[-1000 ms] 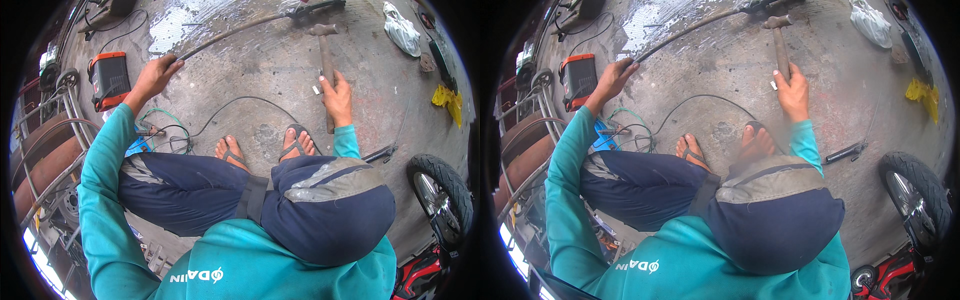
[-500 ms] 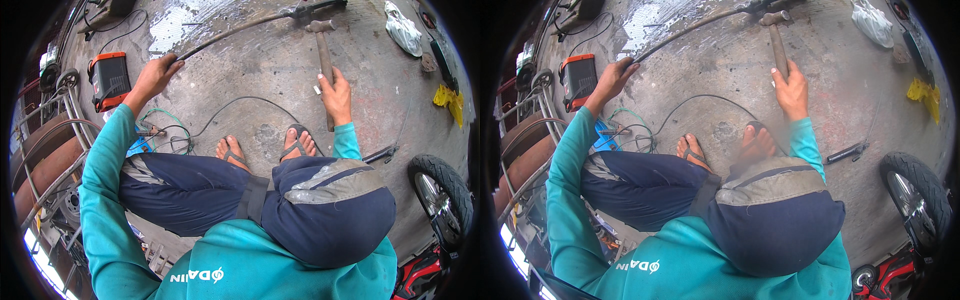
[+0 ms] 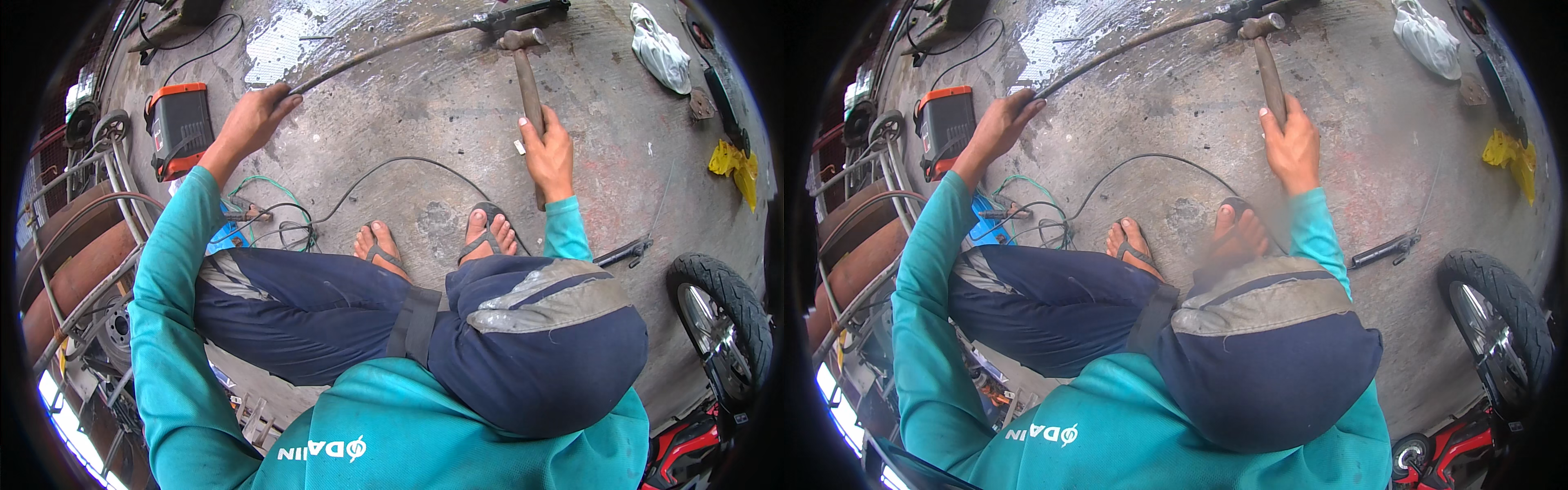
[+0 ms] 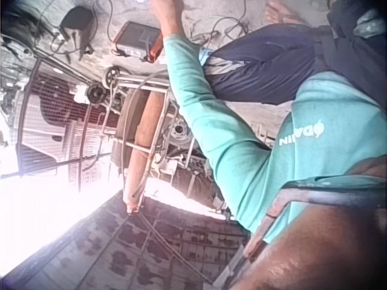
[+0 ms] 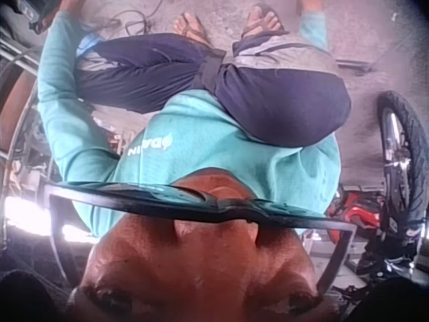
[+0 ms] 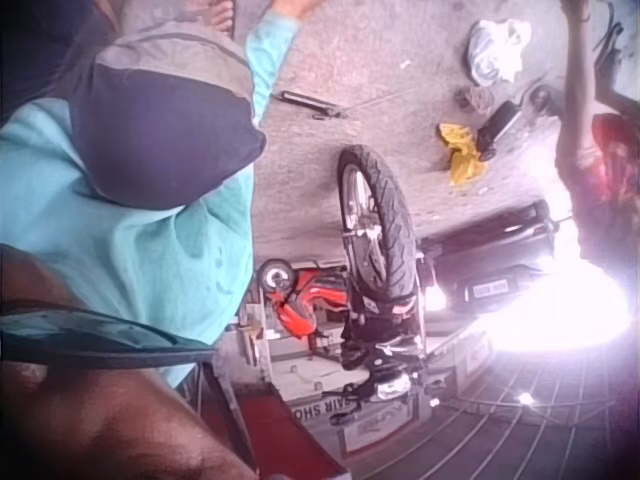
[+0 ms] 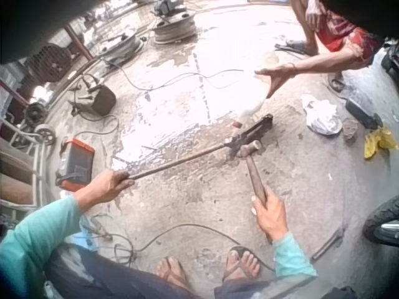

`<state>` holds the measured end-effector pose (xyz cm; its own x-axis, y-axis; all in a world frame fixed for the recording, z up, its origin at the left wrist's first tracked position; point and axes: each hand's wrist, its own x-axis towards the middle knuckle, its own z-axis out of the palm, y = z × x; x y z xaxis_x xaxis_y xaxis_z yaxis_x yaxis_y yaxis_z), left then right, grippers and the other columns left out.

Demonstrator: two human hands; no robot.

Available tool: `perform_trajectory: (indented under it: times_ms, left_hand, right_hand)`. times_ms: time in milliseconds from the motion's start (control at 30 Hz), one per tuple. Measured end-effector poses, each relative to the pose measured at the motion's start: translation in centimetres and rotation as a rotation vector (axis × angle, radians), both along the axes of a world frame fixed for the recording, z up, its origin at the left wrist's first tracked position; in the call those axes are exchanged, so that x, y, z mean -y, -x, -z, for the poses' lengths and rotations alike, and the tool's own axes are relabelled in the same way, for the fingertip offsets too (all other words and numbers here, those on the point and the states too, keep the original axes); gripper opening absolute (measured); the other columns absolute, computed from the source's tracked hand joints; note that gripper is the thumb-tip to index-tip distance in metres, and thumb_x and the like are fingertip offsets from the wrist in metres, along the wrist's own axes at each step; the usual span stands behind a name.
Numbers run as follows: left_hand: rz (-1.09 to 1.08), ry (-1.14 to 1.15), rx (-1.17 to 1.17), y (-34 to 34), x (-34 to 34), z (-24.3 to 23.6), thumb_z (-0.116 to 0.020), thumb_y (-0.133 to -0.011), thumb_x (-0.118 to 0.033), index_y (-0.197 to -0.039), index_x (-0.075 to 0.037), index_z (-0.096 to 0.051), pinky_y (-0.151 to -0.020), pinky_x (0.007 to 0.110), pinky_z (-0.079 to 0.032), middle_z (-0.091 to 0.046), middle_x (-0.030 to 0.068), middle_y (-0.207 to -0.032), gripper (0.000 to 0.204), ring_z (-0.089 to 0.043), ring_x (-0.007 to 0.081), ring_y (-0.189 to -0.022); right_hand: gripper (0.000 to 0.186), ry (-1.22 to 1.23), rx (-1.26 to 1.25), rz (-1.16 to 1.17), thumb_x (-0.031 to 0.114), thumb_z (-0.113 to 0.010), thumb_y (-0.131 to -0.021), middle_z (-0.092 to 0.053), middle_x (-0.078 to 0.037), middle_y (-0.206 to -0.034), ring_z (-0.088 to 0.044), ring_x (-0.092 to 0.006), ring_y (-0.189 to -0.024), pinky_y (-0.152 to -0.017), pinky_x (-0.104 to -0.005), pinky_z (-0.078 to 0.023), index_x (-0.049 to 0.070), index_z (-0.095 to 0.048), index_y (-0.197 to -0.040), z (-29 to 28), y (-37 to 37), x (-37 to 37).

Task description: The person welds a metal rod to a metal part using a welding torch, then uses a hammer to tap the weld area. Another person pours water from a bottle onto the hot weld to cool it. The process is repeated with additional welding and hammering.

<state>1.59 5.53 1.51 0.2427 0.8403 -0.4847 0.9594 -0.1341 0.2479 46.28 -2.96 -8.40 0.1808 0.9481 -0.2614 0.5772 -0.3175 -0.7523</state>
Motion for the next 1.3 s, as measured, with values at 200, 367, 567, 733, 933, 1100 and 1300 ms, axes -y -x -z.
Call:
perform_trajectory:
  times_ms: [200, 367, 567, 733, 933, 1100, 1300]
  left_hand:
    - [0.008, -0.074, 0.065, 0.6, 0.3, 0.0, -0.057, -0.104, -0.041, -0.105, 0.0, -0.064, -0.068, 0.049, -0.045, -0.06, 0.0237, -0.074, 0.042, -0.057, 0.0416, -0.07]
    - [0.03, -0.058, 0.062, 0.4, -0.5, -0.1, -0.057, -0.104, -0.041, -0.103, 0.002, -0.064, -0.068, 0.049, -0.044, -0.059, 0.0235, -0.074, 0.043, -0.057, 0.0406, -0.069]
    - [0.064, -0.092, 0.069, 1.0, -0.5, 0.2, -0.056, -0.105, -0.041, -0.103, 0.002, -0.064, -0.068, 0.049, -0.045, -0.059, 0.0239, -0.074, 0.044, -0.057, 0.0401, -0.069]
    - [0.029, -0.047, 0.121, 0.4, -0.5, -0.3, -0.056, -0.105, -0.04, -0.104, 0.003, -0.064, -0.068, 0.049, -0.045, -0.058, 0.0241, -0.074, 0.044, -0.055, 0.0395, -0.068]
    - [0.045, 0.045, 0.031, 0.2, -1.1, -0.7, -0.056, -0.106, -0.037, -0.103, 0.005, -0.06, -0.071, 0.048, -0.043, -0.055, 0.0259, -0.077, 0.042, -0.052, 0.0369, -0.07]
    - [0.104, 0.013, -0.013, -0.5, -1.0, -1.5, -0.053, -0.107, -0.039, -0.1, 0.004, -0.061, -0.071, 0.052, -0.044, -0.059, 0.028, -0.078, 0.044, -0.056, 0.0456, -0.075]
    - [0.148, -0.017, -0.117, -1.7, -0.6, -1.9, -0.05, -0.107, -0.041, -0.097, 0.005, -0.063, -0.075, 0.055, -0.048, -0.064, 0.0301, -0.082, 0.049, -0.062, 0.0502, -0.082]
  right_hand:
    - [0.044, -0.21, 0.1, -0.099, 0.028, -0.064, -0.096, -0.072, -0.026, -0.1, -0.07, -0.0458, -0.095, -0.083, -0.0514, -0.053, 0.003, -0.059, -0.132, -0.2, 1.0, -2.7]
    - [0.041, -0.382, 0.17, -0.159, 0.028, -0.063, -0.097, -0.072, -0.025, -0.101, -0.069, -0.0462, -0.096, -0.082, -0.0531, -0.054, 0.006, -0.058, -0.132, 1.9, 1.3, -4.9]
    - [0.041, -0.219, 0.157, -0.191, 0.029, -0.065, -0.099, -0.072, -0.025, -0.105, -0.07, -0.0456, -0.096, -0.08, -0.0492, -0.054, 0.005, -0.059, -0.132, 1.5, 1.8, -6.0]
    - [0.042, -0.409, 0.079, -0.136, 0.03, -0.065, -0.099, -0.073, -0.023, -0.103, -0.072, -0.0419, -0.093, -0.079, -0.0475, -0.055, 0.005, -0.06, -0.132, 1.3, 2.0, -4.9]
    - [0.041, -0.379, 0.107, -0.134, 0.028, -0.066, -0.098, -0.073, -0.024, -0.102, -0.072, -0.0423, -0.093, -0.08, -0.0486, -0.055, 0.004, -0.06, -0.132, 1.2, 1.6, -4.9]
    - [0.042, -0.292, 0.128, -0.134, 0.026, -0.066, -0.097, -0.073, -0.024, -0.101, -0.071, -0.0422, -0.094, -0.081, -0.0491, -0.055, 0.004, -0.06, -0.132, 0.7, 1.4, -4.7]
    - [0.043, -0.273, 0.134, -0.154, 0.028, -0.065, -0.097, -0.073, -0.025, -0.102, -0.07, -0.0451, -0.096, -0.084, -0.0513, -0.054, 0.005, -0.06, -0.132, 0.8, 1.4, -5.1]
